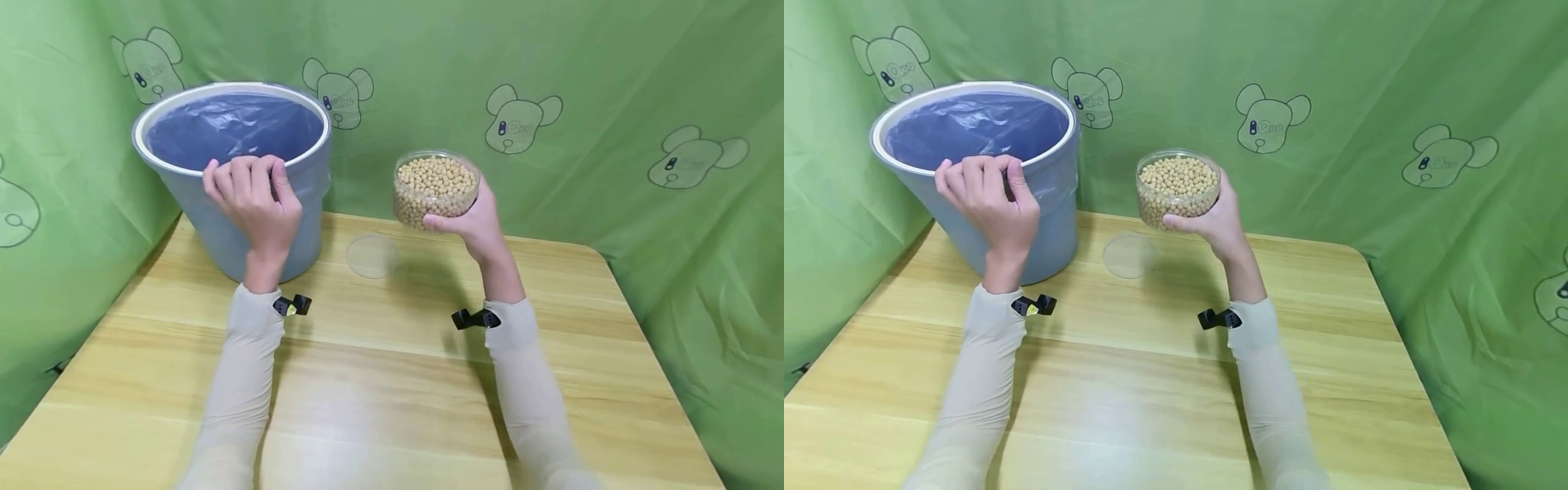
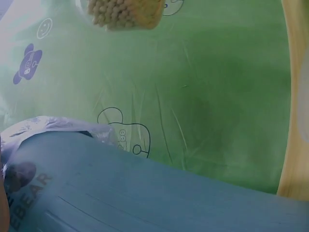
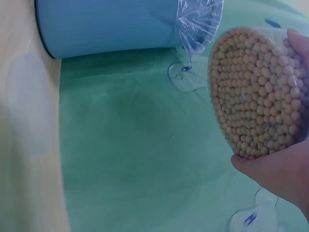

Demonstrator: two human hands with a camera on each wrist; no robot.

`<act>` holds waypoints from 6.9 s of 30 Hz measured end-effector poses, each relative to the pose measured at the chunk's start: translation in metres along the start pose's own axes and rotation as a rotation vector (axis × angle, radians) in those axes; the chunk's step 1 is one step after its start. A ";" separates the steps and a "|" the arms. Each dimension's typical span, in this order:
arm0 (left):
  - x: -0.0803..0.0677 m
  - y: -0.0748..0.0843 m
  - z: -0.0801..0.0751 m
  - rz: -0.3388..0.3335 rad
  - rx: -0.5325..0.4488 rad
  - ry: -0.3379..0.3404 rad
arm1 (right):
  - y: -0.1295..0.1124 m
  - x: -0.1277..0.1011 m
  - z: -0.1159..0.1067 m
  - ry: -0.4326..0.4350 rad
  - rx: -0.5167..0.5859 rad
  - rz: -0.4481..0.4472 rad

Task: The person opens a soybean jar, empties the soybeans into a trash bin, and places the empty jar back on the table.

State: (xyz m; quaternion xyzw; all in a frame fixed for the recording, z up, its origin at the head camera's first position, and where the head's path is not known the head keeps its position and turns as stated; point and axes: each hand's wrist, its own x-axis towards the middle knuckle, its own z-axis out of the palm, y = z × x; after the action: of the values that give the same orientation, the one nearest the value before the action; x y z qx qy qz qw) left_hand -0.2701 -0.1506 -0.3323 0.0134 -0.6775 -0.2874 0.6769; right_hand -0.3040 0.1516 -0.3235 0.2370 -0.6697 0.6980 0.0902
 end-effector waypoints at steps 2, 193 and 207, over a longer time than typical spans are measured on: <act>0.000 0.002 0.001 -0.011 -0.030 0.026 | -0.010 0.009 0.002 -0.012 -0.001 -0.002; -0.008 0.018 0.022 0.017 -0.093 0.077 | -0.139 0.158 0.120 -0.580 -1.547 -0.178; -0.010 0.019 0.023 0.011 -0.094 0.068 | -0.133 0.153 0.119 -0.571 -1.546 -0.275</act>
State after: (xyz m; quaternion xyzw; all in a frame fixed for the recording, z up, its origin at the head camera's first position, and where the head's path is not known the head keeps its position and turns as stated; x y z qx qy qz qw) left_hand -0.2837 -0.1222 -0.3319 -0.0123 -0.6399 -0.3144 0.7010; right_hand -0.3533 0.0177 -0.1364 0.3558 -0.9221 -0.0624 0.1386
